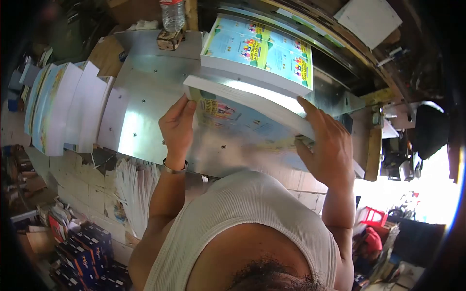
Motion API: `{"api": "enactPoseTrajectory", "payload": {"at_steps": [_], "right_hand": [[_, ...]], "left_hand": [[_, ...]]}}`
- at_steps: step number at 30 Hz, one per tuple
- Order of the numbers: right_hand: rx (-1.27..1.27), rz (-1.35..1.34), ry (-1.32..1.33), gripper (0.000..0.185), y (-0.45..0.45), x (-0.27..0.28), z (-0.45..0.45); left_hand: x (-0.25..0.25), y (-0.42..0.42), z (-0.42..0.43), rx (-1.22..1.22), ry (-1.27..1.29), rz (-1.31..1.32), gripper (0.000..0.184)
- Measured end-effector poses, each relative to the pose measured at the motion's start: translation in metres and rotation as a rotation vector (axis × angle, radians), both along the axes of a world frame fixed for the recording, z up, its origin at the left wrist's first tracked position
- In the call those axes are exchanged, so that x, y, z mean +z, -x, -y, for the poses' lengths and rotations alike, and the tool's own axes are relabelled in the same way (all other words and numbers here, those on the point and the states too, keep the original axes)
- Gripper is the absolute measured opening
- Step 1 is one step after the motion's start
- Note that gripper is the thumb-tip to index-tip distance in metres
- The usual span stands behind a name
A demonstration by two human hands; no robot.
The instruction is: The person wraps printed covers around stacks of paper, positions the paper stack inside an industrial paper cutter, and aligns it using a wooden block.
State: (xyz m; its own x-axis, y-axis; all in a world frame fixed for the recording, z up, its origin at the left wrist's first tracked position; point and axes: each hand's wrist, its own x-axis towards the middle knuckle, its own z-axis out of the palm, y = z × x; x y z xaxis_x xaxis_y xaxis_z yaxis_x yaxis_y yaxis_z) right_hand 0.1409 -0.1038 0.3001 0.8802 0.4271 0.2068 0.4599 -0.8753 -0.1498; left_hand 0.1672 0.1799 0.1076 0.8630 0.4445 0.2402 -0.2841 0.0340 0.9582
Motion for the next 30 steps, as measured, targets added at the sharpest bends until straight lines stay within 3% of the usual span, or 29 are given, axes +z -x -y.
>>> {"api": "enactPoseTrajectory", "payload": {"at_steps": [4,5,9,12,15,18,21,30], "right_hand": [[0.056,-0.111,0.063,0.067,-0.015,0.003,-0.024],[0.076,-0.088,0.092,0.043,-0.015,0.004,-0.029],[0.087,-0.118,0.130,0.037,-0.020,-0.006,-0.029],[0.115,-0.114,0.134,0.035,-0.022,-0.007,-0.025],[0.130,-0.120,0.138,0.036,-0.023,-0.008,-0.022],[0.130,-0.124,0.140,0.036,-0.024,-0.008,-0.023],[0.119,-0.137,0.119,0.036,-0.023,-0.009,-0.024],[0.112,-0.147,0.109,0.037,-0.025,-0.008,-0.024]], "left_hand": [[0.001,-0.001,0.000,-0.055,0.057,0.026,0.034],[0.002,0.000,0.001,-0.071,0.077,0.028,0.035],[0.005,-0.001,0.000,-0.116,0.083,0.047,0.035],[0.028,-0.004,-0.004,-0.096,-0.044,0.150,0.038],[0.078,-0.010,-0.024,-0.019,-0.658,0.425,0.043],[0.106,-0.014,-0.036,-0.153,-0.877,0.438,0.044],[0.112,-0.018,-0.041,-0.142,-1.011,0.442,0.040],[0.103,-0.023,-0.041,-0.089,-1.016,0.461,0.035]]}}
